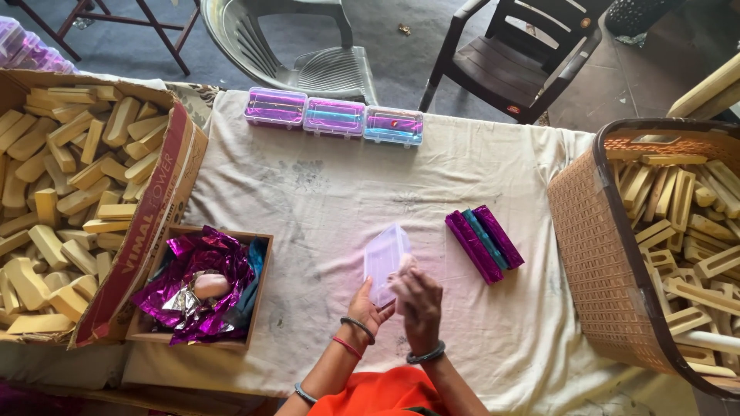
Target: The person wipes a translucent plastic container with a pink cloth, then places several foil-wrapped rectangular items inside it. After closing the container, the person picks up wooden blocks from a basket and wipes them individually with the cloth.
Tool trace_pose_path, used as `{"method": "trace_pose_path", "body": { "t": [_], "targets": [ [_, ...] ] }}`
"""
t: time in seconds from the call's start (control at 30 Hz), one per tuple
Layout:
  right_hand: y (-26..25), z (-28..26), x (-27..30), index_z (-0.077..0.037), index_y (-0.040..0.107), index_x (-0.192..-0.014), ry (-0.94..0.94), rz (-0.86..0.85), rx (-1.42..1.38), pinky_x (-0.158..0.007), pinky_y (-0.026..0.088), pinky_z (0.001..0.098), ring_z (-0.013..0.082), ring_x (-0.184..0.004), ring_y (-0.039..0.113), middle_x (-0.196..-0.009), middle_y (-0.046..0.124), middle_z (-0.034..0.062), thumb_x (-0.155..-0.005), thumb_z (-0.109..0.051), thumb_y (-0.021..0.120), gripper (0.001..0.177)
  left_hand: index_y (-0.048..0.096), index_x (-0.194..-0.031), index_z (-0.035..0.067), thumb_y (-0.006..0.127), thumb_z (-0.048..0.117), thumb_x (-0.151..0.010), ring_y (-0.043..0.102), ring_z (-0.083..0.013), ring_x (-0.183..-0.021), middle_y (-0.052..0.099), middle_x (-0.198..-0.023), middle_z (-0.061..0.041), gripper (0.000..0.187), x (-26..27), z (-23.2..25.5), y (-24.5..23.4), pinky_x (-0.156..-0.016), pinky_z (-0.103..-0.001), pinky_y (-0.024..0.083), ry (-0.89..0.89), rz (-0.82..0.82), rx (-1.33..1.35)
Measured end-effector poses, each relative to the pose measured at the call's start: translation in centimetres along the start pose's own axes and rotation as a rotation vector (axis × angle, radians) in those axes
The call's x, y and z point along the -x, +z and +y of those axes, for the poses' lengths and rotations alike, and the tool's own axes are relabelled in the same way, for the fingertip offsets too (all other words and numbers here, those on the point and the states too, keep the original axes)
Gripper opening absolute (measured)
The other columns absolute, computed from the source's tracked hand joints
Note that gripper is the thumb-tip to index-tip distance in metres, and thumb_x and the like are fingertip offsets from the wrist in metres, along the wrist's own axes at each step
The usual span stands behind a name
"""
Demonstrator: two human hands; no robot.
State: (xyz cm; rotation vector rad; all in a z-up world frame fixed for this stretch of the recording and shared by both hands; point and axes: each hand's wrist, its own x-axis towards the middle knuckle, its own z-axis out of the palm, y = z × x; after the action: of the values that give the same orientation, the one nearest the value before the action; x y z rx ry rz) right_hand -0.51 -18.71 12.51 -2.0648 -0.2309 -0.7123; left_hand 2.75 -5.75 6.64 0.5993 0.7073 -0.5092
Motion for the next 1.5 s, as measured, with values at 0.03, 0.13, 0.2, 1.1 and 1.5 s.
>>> {"method": "trace_pose_path", "body": {
  "t": [0.03,0.13,0.2,1.1,1.5],
  "targets": [
    [-0.1,-0.9,0.0,-0.012,0.073,-0.117,0.001,0.005,0.001,-0.106,0.053,0.0324,0.0243,-0.131,0.053,-0.138,0.059,0.0067,-0.095,-0.001,0.060,0.028,0.048,-0.145,0.014,0.043,0.047,-0.103,0.070,-0.0283,-0.104,0.066,-0.129,-0.016,0.053,0.0,0.0,0.0,-0.080,-0.039,0.063,-0.001,-0.002,-0.005],
    [-0.2,-2.6,0.7,-0.015,0.076,-0.111,-0.320,-0.069,0.254,-0.103,0.047,0.0425,0.0268,-0.125,0.055,-0.129,0.065,0.0025,-0.084,0.000,0.064,0.033,0.054,-0.136,0.009,0.044,0.048,-0.098,0.072,-0.0272,-0.098,0.071,-0.118,-0.013,0.055,-1.2,-0.7,-0.9,-0.076,-0.043,0.063,-0.033,-0.138,0.108],
    [-0.2,-2.6,2.0,-0.011,0.075,-0.117,-0.337,-0.220,0.139,-0.101,0.052,0.0417,0.0287,-0.124,0.056,-0.126,0.066,0.0057,-0.084,0.001,0.066,0.036,0.059,-0.137,0.002,0.055,0.043,-0.107,0.070,-0.0245,-0.096,0.070,-0.114,-0.015,0.051,-3.8,-1.4,-2.5,-0.081,-0.039,0.063,0.092,-0.171,0.041],
    [2.6,6.2,-3.8,0.002,0.051,-0.140,0.562,0.169,-0.418,-0.078,0.051,0.0371,0.0255,-0.096,0.060,-0.118,0.064,0.0190,-0.104,-0.019,0.058,0.042,0.057,-0.139,0.003,0.057,0.034,-0.098,0.073,-0.0286,-0.107,0.072,-0.125,-0.015,0.051,4.7,2.8,1.3,-0.088,-0.050,0.059,-0.200,-0.474,0.210],
    [-6.3,9.6,3.8,-0.010,0.068,-0.118,0.942,-0.265,0.108,-0.052,0.062,0.0366,0.0208,-0.070,0.077,-0.095,0.074,0.0127,-0.094,-0.028,0.068,0.029,0.075,-0.115,0.004,0.080,0.051,-0.084,0.069,-0.0157,-0.082,0.071,-0.093,-0.003,0.057,-7.6,4.6,-7.3,-0.077,-0.038,0.059,0.151,-0.049,-0.560]
  ]
}}
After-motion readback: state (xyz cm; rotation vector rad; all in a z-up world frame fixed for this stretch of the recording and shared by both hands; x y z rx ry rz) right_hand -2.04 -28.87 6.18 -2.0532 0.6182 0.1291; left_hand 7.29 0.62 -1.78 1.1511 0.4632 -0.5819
